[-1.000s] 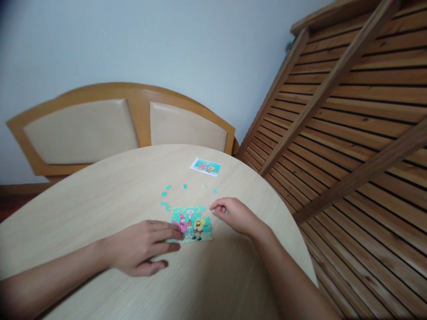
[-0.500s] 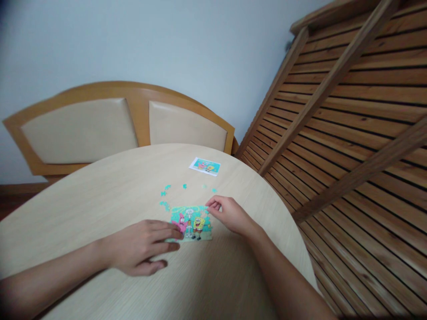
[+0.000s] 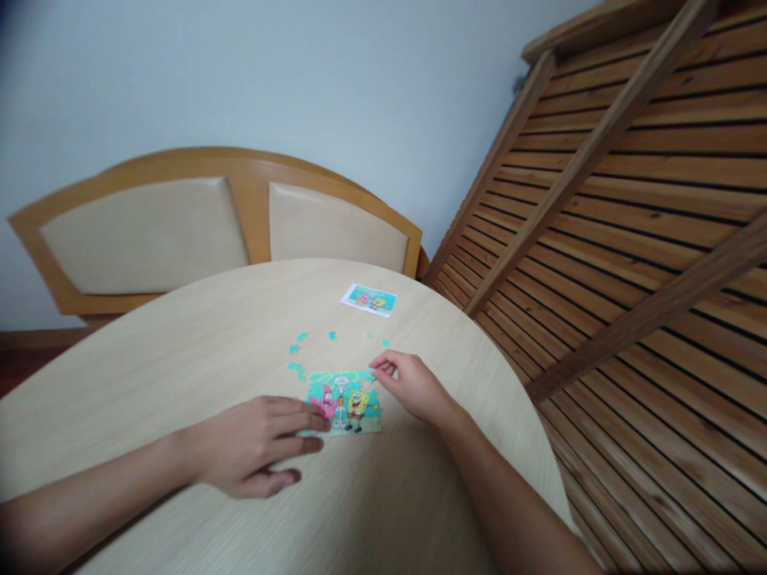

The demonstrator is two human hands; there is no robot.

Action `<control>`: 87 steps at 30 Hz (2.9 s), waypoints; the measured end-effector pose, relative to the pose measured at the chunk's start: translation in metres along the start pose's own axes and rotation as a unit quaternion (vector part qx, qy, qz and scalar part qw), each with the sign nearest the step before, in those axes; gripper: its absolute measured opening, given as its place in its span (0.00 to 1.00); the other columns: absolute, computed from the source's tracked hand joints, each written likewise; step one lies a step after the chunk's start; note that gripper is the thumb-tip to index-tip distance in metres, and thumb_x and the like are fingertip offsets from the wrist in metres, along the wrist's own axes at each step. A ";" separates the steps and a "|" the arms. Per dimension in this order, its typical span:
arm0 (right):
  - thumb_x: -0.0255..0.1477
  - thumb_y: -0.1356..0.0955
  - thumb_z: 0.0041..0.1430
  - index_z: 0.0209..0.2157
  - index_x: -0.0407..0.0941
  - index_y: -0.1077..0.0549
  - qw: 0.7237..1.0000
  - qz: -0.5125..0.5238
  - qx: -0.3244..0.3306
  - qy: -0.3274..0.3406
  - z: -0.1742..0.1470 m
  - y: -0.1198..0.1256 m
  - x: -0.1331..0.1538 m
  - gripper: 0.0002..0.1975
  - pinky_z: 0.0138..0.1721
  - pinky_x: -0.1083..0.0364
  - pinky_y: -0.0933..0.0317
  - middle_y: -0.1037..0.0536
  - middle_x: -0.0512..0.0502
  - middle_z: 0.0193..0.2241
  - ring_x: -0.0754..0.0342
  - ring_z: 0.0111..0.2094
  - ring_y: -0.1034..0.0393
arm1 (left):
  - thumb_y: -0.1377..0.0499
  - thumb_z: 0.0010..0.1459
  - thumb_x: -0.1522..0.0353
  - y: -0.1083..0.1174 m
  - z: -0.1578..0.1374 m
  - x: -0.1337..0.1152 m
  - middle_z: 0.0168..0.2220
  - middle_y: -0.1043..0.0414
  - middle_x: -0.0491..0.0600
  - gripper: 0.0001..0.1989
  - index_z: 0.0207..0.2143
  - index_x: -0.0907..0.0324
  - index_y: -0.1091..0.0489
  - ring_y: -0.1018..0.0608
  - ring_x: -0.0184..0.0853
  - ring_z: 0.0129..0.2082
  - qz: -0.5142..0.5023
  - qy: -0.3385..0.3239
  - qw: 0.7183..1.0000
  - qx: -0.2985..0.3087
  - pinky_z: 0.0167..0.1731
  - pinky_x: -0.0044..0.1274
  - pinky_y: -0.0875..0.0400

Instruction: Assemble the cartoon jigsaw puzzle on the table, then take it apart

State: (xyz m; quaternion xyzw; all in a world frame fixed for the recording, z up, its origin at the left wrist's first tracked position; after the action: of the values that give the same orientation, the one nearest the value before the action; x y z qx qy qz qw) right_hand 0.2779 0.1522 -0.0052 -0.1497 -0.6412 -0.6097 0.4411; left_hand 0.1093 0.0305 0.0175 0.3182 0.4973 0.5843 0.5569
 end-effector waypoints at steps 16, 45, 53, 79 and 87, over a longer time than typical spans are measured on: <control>0.25 0.34 0.60 0.42 0.43 0.19 0.999 0.024 0.023 0.026 -0.002 -0.037 0.031 0.13 0.43 0.54 0.32 0.17 0.44 0.39 0.51 0.40 0.24 | 0.48 0.64 0.63 -0.003 0.017 -0.025 0.53 0.27 0.59 0.18 0.53 0.60 0.34 0.25 0.45 0.54 -0.120 -0.028 0.992 -0.001 0.56 0.38 0.29; 0.30 0.35 0.63 0.43 0.45 0.20 1.000 0.000 -0.001 0.010 -0.002 0.005 0.013 0.13 0.50 0.48 0.34 0.18 0.43 0.44 0.48 0.46 0.24 | 0.48 0.69 0.63 -0.004 0.009 -0.001 0.48 0.25 0.59 0.16 0.54 0.62 0.33 0.23 0.43 0.50 -0.025 0.041 0.999 -0.023 0.53 0.37 0.27; 0.30 0.35 0.61 0.42 0.44 0.19 0.999 -0.044 0.015 -0.012 -0.004 0.014 -0.009 0.13 0.45 0.50 0.34 0.17 0.43 0.41 0.47 0.41 0.24 | 0.48 0.69 0.64 -0.005 0.009 -0.002 0.49 0.26 0.59 0.16 0.54 0.62 0.33 0.24 0.44 0.51 -0.015 0.043 0.999 -0.013 0.53 0.37 0.27; 0.28 0.32 0.55 0.30 0.43 0.21 0.981 -0.169 0.038 -0.081 -0.009 0.010 0.004 0.07 0.31 0.57 0.39 0.19 0.46 0.29 0.52 0.31 0.26 | 0.47 0.69 0.64 -0.006 0.009 -0.002 0.50 0.26 0.58 0.16 0.54 0.62 0.33 0.25 0.43 0.52 -0.009 0.051 0.999 0.005 0.54 0.36 0.28; 0.29 0.32 0.57 0.31 0.44 0.20 0.982 -0.177 0.032 -0.059 -0.008 0.010 0.005 0.08 0.33 0.57 0.39 0.18 0.47 0.30 0.52 0.32 0.26 | 0.47 0.69 0.64 -0.008 0.008 0.000 0.50 0.27 0.58 0.16 0.55 0.62 0.33 0.25 0.43 0.52 -0.008 0.056 0.998 0.014 0.55 0.36 0.29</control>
State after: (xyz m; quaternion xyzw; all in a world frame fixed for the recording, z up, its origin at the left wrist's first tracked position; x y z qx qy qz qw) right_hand 0.2850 0.1453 0.0041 -0.0554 -0.7015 -0.6478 0.2918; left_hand 0.1193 0.0312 0.0119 0.2890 0.5378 0.5899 0.5284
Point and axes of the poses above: each hand's wrist, its own z-axis towards the middle knuckle, its own y-axis out of the back of the hand, x = y × z, the point moved 9 cm from there along z, towards the middle knuckle
